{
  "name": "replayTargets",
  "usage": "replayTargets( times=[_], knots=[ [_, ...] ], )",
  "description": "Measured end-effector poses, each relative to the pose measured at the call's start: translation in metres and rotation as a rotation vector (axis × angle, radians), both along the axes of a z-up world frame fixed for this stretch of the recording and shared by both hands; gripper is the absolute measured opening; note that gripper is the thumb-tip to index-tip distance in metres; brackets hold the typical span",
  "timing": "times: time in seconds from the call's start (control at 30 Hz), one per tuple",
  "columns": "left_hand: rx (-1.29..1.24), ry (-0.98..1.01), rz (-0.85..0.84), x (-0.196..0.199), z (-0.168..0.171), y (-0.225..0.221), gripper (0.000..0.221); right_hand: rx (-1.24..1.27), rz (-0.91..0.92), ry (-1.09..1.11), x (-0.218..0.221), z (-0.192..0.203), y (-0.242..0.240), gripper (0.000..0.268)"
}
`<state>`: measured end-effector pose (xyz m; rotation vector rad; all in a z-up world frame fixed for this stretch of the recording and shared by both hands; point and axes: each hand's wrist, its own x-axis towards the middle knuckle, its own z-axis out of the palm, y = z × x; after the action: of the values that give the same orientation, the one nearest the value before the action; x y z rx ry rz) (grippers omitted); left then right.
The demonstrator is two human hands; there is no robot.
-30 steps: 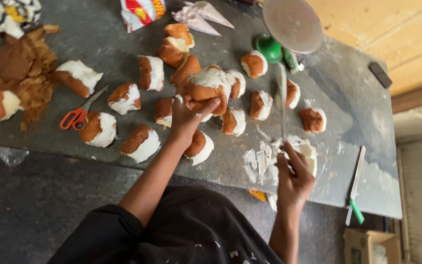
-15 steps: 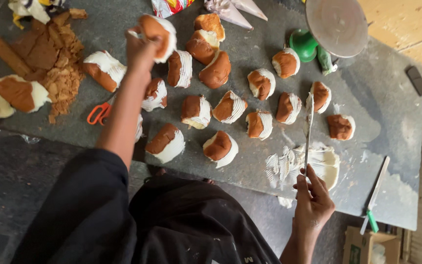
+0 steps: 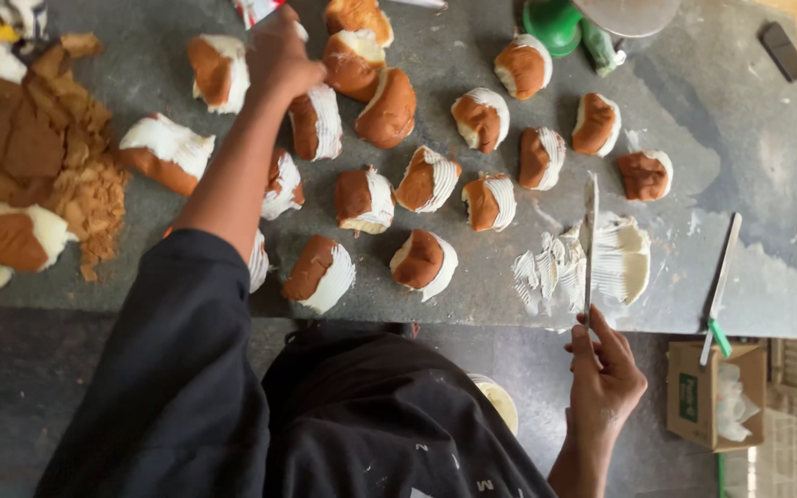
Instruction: The person prepares cream buns by cutting open individual buns and spreading a white cream filling inside using a knife.
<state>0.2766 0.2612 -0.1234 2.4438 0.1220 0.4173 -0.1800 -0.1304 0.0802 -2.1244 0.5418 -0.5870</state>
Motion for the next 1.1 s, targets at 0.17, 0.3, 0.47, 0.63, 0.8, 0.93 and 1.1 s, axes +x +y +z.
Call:
replayTargets(
  times=[0.17, 0.3, 0.47, 0.63, 0.8, 0.93, 1.1],
  knots=[
    [0.275, 0.603, -0.367, 0.036, 0.002, -0.052, 0.080, 0.017, -0.043, 0.012, 0.000, 0.019, 0.002, 0.034],
    [0.197, 0.504, -0.297, 0.047, -0.003, -0.042, 0.135, 0.056, -0.164, -0.009, -0.015, 0.027, -0.019, 0.036],
    [-0.010, 0.170, -0.356, 0.026, 0.022, -0.042, 0.099, 0.067, -0.278, 0.047, -0.040, 0.013, -0.077, 0.036],
    [-0.101, -0.265, -0.470, -0.022, 0.116, -0.048, 0.080, -0.147, -0.307, 0.130, -0.039, -0.035, -0.147, 0.035],
    [-1.335, 0.261, -0.575, -0.107, 0.180, -0.083, 0.068, -0.350, -0.299, 0.182, -0.017, -0.093, -0.200, 0.030],
    [-1.597, 0.324, -0.580, -0.162, 0.138, -0.138, 0.072, -0.460, -0.306, 0.206, -0.001, -0.129, -0.221, 0.034],
    [-2.062, 0.546, -0.521, -0.216, 0.084, -0.207, 0.071, -0.352, -0.170, 0.225, -0.013, -0.170, -0.229, 0.039]
  ],
)
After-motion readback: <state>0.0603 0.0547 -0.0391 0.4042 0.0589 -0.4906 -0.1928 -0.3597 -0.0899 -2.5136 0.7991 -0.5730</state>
